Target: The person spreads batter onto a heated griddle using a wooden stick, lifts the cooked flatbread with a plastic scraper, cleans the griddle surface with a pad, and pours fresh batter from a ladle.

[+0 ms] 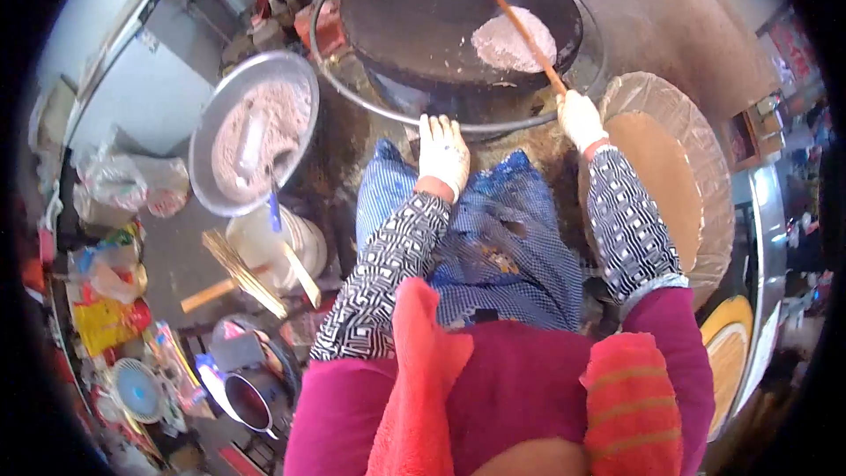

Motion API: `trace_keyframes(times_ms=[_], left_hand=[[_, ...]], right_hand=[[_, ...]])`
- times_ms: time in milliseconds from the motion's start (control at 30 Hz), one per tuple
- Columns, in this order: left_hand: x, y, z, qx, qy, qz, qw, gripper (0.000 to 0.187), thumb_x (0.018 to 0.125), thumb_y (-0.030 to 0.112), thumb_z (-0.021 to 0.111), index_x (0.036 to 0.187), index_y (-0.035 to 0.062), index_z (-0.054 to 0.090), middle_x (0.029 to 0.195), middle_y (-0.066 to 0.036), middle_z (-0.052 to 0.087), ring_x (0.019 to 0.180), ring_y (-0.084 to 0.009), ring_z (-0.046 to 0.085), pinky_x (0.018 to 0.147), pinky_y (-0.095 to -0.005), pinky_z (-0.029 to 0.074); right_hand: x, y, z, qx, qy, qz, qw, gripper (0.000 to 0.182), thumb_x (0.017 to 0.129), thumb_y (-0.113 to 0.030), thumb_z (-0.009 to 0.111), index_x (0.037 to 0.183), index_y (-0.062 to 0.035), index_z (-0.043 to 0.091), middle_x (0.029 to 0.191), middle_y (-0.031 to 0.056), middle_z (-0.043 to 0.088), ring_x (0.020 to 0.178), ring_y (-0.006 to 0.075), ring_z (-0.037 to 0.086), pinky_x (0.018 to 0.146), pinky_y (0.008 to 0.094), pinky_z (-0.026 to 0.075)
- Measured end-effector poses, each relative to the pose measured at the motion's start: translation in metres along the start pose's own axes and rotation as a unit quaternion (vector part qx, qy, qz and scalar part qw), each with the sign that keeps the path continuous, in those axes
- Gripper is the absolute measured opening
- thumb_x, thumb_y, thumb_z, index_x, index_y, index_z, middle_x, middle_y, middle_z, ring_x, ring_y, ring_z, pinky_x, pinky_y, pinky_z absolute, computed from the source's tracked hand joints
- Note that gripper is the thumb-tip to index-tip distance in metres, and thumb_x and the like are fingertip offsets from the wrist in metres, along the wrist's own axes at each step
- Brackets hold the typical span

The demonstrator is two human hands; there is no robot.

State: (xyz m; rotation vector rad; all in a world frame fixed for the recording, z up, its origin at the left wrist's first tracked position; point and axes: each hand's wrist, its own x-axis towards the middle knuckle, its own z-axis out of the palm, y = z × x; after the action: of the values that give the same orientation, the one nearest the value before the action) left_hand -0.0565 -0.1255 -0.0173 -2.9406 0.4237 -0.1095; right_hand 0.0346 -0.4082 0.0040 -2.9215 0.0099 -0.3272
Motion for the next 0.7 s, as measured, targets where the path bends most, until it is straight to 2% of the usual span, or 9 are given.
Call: trace_keyframes(times_ms=[67,133,200,333,400,467,567,667,700], left_hand=[[0.000,-0.002,0.003,-0.029,0.017,-0.002,0.999,0.052,0.097,0.012,0.034,0.143,-0.0094,0.041,0.149,-0.027,0.042,0.140,-0.0433,0.037,0.119,-0.0605,0.011],[-0.003,-0.005,0.003,-0.001,0.021,-0.009,1.000,0.053,0.097,0.018,0.039,0.143,-0.0078,0.043,0.149,-0.026,0.043,0.140,-0.0421,0.037,0.119,-0.0600,0.010],[-0.003,-0.008,0.006,-0.021,0.024,-0.012,0.999,0.057,0.096,0.026,0.045,0.143,-0.0062,0.044,0.149,-0.024,0.044,0.140,-0.0409,0.037,0.120,-0.0593,0.010],[-0.005,-0.022,0.011,-0.026,0.035,-0.002,0.999,0.069,0.091,0.040,0.056,0.143,-0.0034,0.045,0.149,-0.022,0.045,0.140,-0.0389,0.038,0.120,-0.0582,0.010],[-0.003,-0.025,0.019,-0.023,0.058,-0.009,0.998,0.066,0.090,0.040,0.056,0.139,-0.0036,0.048,0.144,-0.022,0.049,0.137,-0.0369,0.042,0.118,-0.0585,0.015],[-0.007,-0.029,0.015,-0.044,0.058,-0.011,0.997,0.072,0.085,0.040,0.064,0.139,-0.0039,0.048,0.145,-0.023,0.048,0.138,-0.0385,0.041,0.119,-0.0588,0.012],[-0.006,-0.039,0.016,-0.044,0.053,-0.013,0.998,0.072,0.085,0.042,0.063,0.138,-0.0041,0.048,0.145,-0.023,0.049,0.137,-0.0385,0.042,0.118,-0.0610,0.012],[-0.005,-0.048,0.019,-0.054,0.040,-0.019,0.998,0.070,0.086,0.041,0.061,0.138,-0.0035,0.049,0.145,-0.022,0.048,0.138,-0.0380,0.040,0.117,-0.0616,0.012],[-0.004,-0.052,0.023,-0.053,0.041,-0.029,0.997,0.069,0.086,0.040,0.061,0.138,-0.0030,0.049,0.146,-0.022,0.048,0.138,-0.0377,0.040,0.117,-0.0617,0.012]], right_hand=[[-0.020,-0.013,-0.006,0.009,-0.042,-0.063,0.997,0.035,0.099,-0.033,0.049,0.092,-0.0026,0.065,0.078,0.0251,0.068,0.076,0.0440,0.068,0.071,0.0537,0.054],[-0.034,-0.012,0.001,-0.013,-0.089,-0.067,0.994,0.034,0.099,-0.032,0.049,0.091,-0.0027,0.065,0.078,0.0245,0.068,0.076,0.0438,0.068,0.071,0.0529,0.055],[-0.017,0.014,0.003,0.018,-0.056,0.039,0.998,0.034,0.099,-0.030,0.049,0.092,-0.0020,0.067,0.081,0.0222,0.070,0.081,0.0414,0.069,0.073,0.0513,0.055],[-0.001,0.007,0.002,0.023,-0.015,0.004,1.000,0.031,0.099,-0.026,0.049,0.093,-0.0023,0.067,0.084,0.0209,0.070,0.078,0.0389,0.069,0.072,0.0507,0.055],[-0.012,-0.001,-0.001,-0.023,-0.004,-0.046,0.999,0.028,0.097,-0.024,0.050,0.099,-0.0007,0.065,0.084,0.0204,0.071,0.081,0.0362,0.070,0.072,0.0478,0.056],[-0.009,0.012,0.005,-0.007,-0.014,0.004,1.000,0.027,0.096,-0.023,0.050,0.097,-0.0008,0.066,0.084,0.0205,0.071,0.081,0.0362,0.070,0.072,0.0471,0.056],[0.012,0.018,0.009,0.009,0.013,0.027,1.000,0.027,0.096,-0.023,0.050,0.096,-0.0009,0.066,0.084,0.0209,0.071,0.082,0.0370,0.070,0.073,0.0475,0.056],[-0.005,-0.011,-0.011,0.056,-0.032,0.007,0.998,0.029,0.098,-0.025,0.049,0.094,-0.0010,0.066,0.084,0.0206,0.071,0.079,0.0362,0.070,0.073,0.0482,0.056],[-0.015,-0.011,-0.006,0.031,-0.038,-0.055,0.997,0.029,0.098,-0.025,0.049,0.094,-0.0011,0.066,0.084,0.0204,0.071,0.078,0.0362,0.070,0.072,0.0486,0.056]])
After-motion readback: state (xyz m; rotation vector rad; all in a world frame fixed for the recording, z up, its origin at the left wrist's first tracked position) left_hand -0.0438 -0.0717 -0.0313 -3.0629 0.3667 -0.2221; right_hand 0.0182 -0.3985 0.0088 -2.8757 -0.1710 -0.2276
